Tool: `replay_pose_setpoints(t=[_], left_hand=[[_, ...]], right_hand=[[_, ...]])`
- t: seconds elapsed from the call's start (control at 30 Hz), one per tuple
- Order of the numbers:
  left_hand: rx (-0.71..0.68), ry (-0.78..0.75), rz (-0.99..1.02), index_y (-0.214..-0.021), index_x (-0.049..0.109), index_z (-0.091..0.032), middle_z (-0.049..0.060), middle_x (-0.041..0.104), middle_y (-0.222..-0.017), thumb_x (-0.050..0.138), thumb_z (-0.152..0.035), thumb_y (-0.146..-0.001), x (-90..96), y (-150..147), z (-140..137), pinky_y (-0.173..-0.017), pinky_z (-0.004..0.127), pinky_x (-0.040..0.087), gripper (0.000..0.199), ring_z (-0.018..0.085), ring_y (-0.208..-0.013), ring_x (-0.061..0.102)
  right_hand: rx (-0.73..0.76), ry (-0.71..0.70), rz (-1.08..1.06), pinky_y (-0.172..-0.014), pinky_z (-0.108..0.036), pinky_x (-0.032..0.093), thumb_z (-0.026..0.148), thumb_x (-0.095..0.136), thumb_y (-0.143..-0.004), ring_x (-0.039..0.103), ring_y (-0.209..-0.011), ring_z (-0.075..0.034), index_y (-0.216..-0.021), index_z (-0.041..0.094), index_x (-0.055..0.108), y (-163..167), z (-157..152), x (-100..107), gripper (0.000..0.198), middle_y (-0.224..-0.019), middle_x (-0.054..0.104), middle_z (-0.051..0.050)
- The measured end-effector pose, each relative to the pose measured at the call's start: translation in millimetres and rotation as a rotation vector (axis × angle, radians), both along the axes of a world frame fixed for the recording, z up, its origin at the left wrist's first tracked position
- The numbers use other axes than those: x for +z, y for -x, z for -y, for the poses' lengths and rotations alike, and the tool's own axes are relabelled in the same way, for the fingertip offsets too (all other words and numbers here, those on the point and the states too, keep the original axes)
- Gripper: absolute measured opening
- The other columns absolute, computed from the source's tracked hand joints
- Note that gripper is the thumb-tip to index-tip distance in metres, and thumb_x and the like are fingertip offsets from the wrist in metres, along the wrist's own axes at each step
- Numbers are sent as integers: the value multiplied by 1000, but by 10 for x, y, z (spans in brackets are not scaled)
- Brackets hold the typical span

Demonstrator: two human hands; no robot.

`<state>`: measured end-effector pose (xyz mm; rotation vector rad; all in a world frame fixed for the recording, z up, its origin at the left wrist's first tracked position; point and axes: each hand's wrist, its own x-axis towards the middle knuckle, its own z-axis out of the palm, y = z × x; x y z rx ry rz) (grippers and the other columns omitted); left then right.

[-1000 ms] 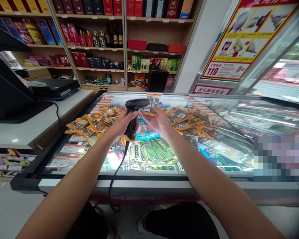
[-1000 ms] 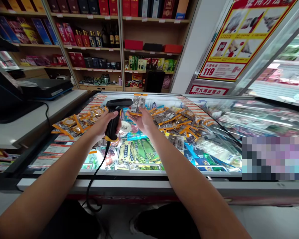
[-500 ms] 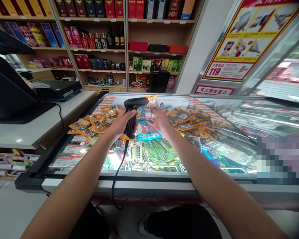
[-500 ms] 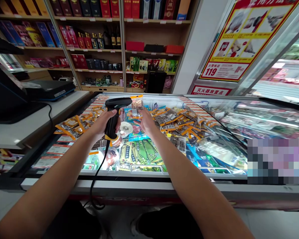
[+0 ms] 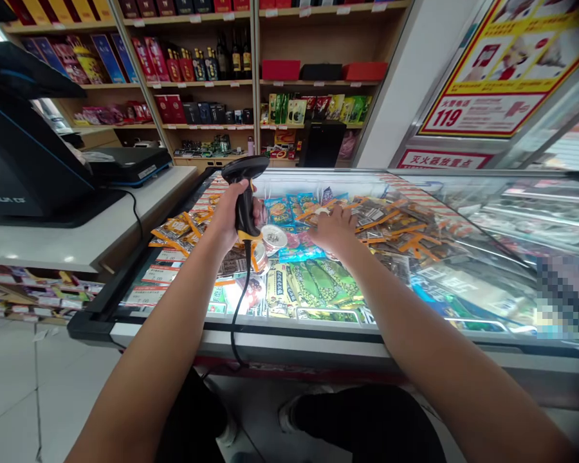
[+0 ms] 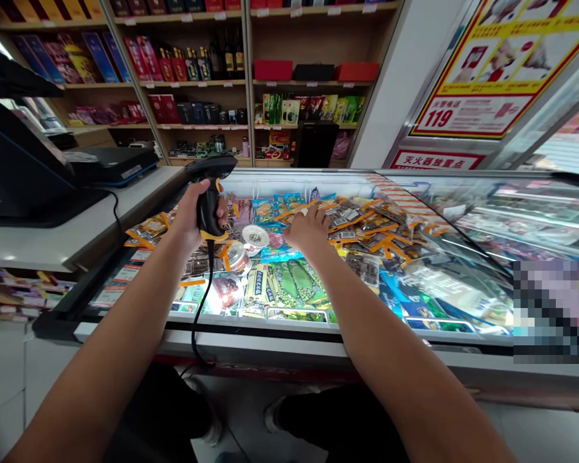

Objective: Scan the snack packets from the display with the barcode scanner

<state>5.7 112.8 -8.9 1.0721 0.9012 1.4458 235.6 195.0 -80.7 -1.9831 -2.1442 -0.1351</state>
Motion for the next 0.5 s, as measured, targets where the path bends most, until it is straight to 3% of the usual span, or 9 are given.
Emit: replay_pose_setpoints(t=[0.1, 0.2, 0.3, 0.5], left_hand=[[27, 17, 31, -82, 48, -23, -6, 52, -50, 59, -60, -95, 7, -19, -10, -41, 22, 39, 40, 11, -38, 49], [22, -1, 35, -83, 48, -23, -5, 53, -50, 61, -59, -94, -12, -35, -20, -41, 22, 40, 40, 11, -38, 50], [16, -15, 17, -85, 50, -23, -5, 56, -51, 64, -60, -92, -31, -37, -26, -42, 23, 41, 41, 11, -40, 53], [-6, -23, 45, -85, 51, -23, -5, 56, -51, 69, -62, -88, -66, -24, -54, -42, 23, 41, 44, 11, -39, 53]], right_hand=[[120, -7, -19, -121, -68, 24, 52, 63, -96, 33, -152, -51, -152, 12, 55, 101, 43, -17, 69, -162, 43, -26], [477, -35, -129, -126, -58, 26, 48, 55, -102, 32, -156, -41, -162, 19, 45, 354, 186, -30, 67, -167, 43, -17], [788, 16, -201, -124, -51, 36, 42, 57, -103, 41, -151, -35, -161, 24, 46, 667, 380, -68, 62, -164, 49, -10], [822, 81, -220, -109, -49, 49, 20, 53, -103, 59, -134, -34, -141, 23, 66, 893, 445, -120, 40, -144, 65, -12]])
